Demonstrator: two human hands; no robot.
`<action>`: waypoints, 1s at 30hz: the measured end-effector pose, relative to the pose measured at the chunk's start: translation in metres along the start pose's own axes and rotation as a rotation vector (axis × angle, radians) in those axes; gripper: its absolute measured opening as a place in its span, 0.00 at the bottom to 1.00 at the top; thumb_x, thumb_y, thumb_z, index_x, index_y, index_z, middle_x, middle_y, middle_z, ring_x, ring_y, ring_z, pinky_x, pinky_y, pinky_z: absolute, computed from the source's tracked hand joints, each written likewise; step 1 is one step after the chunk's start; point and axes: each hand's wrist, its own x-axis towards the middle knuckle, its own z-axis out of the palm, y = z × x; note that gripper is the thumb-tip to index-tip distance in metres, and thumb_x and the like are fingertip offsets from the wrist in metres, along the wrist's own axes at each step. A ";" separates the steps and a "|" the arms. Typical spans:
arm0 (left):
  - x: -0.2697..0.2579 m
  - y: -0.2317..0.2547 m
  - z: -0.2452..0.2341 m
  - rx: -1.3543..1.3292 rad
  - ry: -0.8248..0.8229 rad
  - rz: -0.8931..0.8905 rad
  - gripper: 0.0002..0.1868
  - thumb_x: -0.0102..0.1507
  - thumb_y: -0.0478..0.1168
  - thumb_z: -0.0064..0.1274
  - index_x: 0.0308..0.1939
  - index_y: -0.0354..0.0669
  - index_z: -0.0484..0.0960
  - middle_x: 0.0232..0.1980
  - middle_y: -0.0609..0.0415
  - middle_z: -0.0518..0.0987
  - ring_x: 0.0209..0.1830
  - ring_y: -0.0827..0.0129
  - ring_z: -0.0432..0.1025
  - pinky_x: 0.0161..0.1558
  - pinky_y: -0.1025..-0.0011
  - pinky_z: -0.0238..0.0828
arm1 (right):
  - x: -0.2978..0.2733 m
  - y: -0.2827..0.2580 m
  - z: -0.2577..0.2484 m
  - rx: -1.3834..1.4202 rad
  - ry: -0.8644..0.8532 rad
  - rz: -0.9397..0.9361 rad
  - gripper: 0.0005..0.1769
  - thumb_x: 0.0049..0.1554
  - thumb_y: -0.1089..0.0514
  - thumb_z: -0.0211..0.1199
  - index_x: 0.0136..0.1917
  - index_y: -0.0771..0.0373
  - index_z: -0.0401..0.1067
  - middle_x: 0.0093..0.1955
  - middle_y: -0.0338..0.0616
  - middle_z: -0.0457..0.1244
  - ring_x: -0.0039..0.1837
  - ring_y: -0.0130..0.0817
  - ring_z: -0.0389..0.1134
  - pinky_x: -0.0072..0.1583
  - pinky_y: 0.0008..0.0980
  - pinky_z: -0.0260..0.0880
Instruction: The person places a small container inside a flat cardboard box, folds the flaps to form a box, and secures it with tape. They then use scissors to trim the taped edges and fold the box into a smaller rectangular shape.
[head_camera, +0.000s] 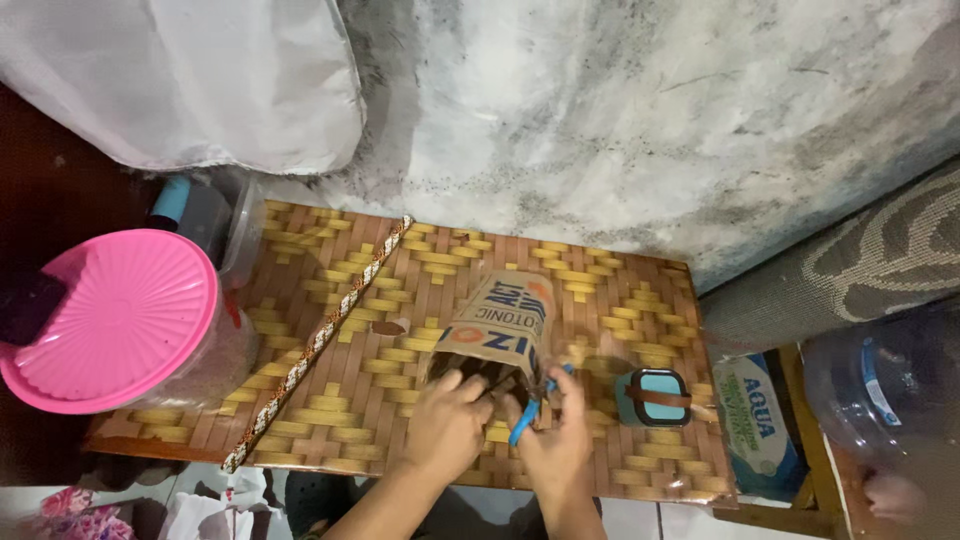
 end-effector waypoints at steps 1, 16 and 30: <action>0.000 0.000 0.002 -0.002 0.071 0.051 0.06 0.46 0.33 0.60 0.27 0.41 0.85 0.45 0.52 0.82 0.43 0.56 0.72 0.42 0.57 0.71 | -0.003 0.003 0.002 -0.021 0.022 0.043 0.29 0.50 0.62 0.73 0.63 0.67 0.67 0.62 0.53 0.67 0.59 0.38 0.71 0.56 0.34 0.74; -0.010 0.027 0.010 -2.317 0.350 -0.771 0.21 0.69 0.44 0.50 0.62 0.37 0.72 0.57 0.48 0.80 0.58 0.61 0.74 0.60 0.61 0.71 | -0.023 0.036 0.002 0.207 0.092 -0.219 0.25 0.58 0.63 0.70 0.65 0.64 0.65 0.65 0.55 0.66 0.65 0.44 0.71 0.65 0.35 0.74; -0.002 -0.019 -0.001 -1.951 0.534 -0.576 0.24 0.60 0.30 0.52 0.61 0.39 0.73 0.56 0.51 0.82 0.57 0.63 0.76 0.60 0.58 0.71 | -0.009 -0.009 -0.034 0.738 -1.097 0.692 0.54 0.42 0.25 0.75 0.69 0.63 0.70 0.52 0.38 0.68 0.56 0.27 0.68 0.59 0.26 0.67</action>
